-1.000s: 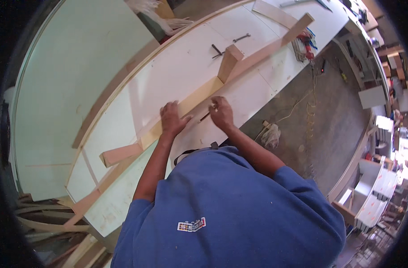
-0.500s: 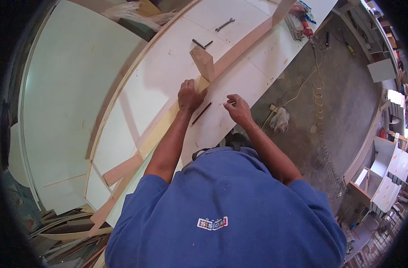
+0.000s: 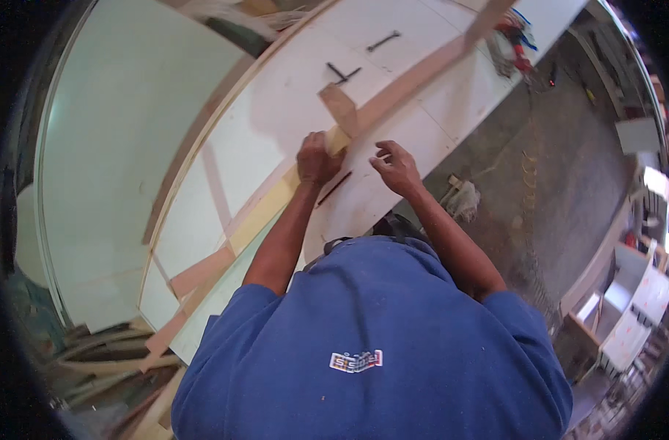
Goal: The person fits wooden pieces onto a frame, applies glue to wooden blocks, and fastens the wooden components together using a nail gun.
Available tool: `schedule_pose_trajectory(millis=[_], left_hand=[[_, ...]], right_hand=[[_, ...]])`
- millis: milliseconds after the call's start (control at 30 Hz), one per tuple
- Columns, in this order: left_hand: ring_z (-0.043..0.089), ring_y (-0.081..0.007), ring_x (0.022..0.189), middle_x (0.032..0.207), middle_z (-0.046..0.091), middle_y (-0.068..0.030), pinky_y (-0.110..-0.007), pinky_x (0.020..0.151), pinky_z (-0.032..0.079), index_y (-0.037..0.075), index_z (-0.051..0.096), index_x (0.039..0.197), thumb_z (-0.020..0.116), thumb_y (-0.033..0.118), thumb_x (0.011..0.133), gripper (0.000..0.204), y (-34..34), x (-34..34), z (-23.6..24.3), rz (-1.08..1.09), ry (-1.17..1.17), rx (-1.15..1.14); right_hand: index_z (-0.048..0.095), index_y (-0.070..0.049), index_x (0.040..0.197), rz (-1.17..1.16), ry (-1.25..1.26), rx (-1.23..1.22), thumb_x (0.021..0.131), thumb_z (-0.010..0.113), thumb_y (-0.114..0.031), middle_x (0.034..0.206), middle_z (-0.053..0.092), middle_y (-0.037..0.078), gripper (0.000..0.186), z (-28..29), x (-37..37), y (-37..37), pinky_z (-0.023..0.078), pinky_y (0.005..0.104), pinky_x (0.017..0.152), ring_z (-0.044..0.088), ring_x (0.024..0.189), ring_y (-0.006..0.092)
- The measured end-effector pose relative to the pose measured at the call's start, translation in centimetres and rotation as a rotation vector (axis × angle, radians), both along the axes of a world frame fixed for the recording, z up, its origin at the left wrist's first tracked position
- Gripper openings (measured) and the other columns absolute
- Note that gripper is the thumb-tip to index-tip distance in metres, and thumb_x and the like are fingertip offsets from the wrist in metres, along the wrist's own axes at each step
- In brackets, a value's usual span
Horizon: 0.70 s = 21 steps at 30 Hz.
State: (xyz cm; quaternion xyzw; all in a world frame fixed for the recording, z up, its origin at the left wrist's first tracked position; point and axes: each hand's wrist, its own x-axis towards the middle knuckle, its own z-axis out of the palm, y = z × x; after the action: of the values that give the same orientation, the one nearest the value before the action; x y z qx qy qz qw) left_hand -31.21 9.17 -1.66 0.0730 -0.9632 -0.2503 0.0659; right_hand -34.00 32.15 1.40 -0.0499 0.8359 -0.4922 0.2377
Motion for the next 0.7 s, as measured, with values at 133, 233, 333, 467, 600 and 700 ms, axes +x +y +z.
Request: schedule_pose_trajectory(millis=[133, 233, 333, 467, 600, 700], left_hand=[[0.062, -0.0382, 0.103, 0.108, 0.063, -0.0204, -0.049, 0.089, 0.052, 0.001, 0.062, 0.11, 0.082, 0.042, 0.078, 0.056, -0.9, 0.4, -0.5, 0.004, -0.005, 0.047], [0.055, -0.0378, 0.121, 0.121, 0.061, -0.0206, -0.049, 0.108, 0.042, -0.002, 0.058, 0.129, 0.089, 0.041, 0.071, 0.078, -0.7, 3.3, 2.5, 0.075, 0.222, -0.015], [0.055, -0.0382, 0.122, 0.12, 0.061, -0.0195, -0.05, 0.109, 0.041, 0.0, 0.06, 0.126, 0.089, 0.04, 0.073, 0.072, -2.5, 11.4, 3.5, 0.297, 0.315, 0.021], [0.062, -0.0357, 0.099, 0.101, 0.063, -0.0138, -0.045, 0.09, 0.049, 0.004, 0.061, 0.105, 0.086, 0.033, 0.082, 0.045, -5.6, 24.9, 5.6, 0.838, 0.533, 0.096], [0.054, -0.0248, 0.095, 0.104, 0.057, -0.0108, -0.039, 0.089, 0.046, 0.0, 0.057, 0.111, 0.084, 0.022, 0.086, 0.042, -11.2, 35.0, 11.0, 1.115, 0.708, 0.135], [0.06, -0.0205, 0.105, 0.115, 0.068, -0.0099, -0.036, 0.097, 0.042, 0.002, 0.064, 0.122, 0.041, 0.055, 0.108, 0.06, -16.2, 36.2, 15.9, 1.101, 0.917, 0.71]], right_hand=[[0.061, -0.002, 0.133, 0.075, 0.042, -0.015, 0.091, 0.075, -0.016, 0.109, 0.071, 0.016, 0.046, 0.5, 1.0, -0.4, 0.058, 0.0384, 0.086, 0.069, 0.097, 0.0239], [0.063, -0.003, 0.129, 0.22, 0.18, 0.074, 0.089, 0.074, -0.012, 0.109, 0.07, 0.017, 0.042, 1.8, 2.5, -1.0, 0.058, 0.0377, 0.082, 0.07, 0.092, 0.0242], [0.065, -0.003, 0.125, 0.393, 0.282, 0.058, 0.088, 0.074, -0.011, 0.108, 0.07, 0.017, 0.039, 3.5, 3.7, -4.7, 0.058, 0.0387, 0.084, 0.07, 0.094, 0.027], [0.064, -0.003, 0.123, 0.651, 0.647, 0.029, 0.084, 0.076, -0.012, 0.109, 0.069, 0.017, 0.042, 3.7, 5.6, -11.3, 0.055, 0.0451, 0.093, 0.066, 0.106, 0.0352], [0.054, -0.004, 0.137, 0.952, 0.671, 0.016, 0.077, 0.079, -0.015, 0.131, 0.059, 0.02, 0.067, 4.9, 8.8, -19.6, 0.046, 0.0473, 0.107, 0.054, 0.127, 0.0382], [0.052, -0.003, 0.139, 1.112, 0.823, 0.035, 0.076, 0.08, -0.018, 0.135, 0.058, 0.019, 0.07, 4.6, 11.5, -24.3, 0.042, 0.0474, 0.111, 0.051, 0.132, 0.0368]])
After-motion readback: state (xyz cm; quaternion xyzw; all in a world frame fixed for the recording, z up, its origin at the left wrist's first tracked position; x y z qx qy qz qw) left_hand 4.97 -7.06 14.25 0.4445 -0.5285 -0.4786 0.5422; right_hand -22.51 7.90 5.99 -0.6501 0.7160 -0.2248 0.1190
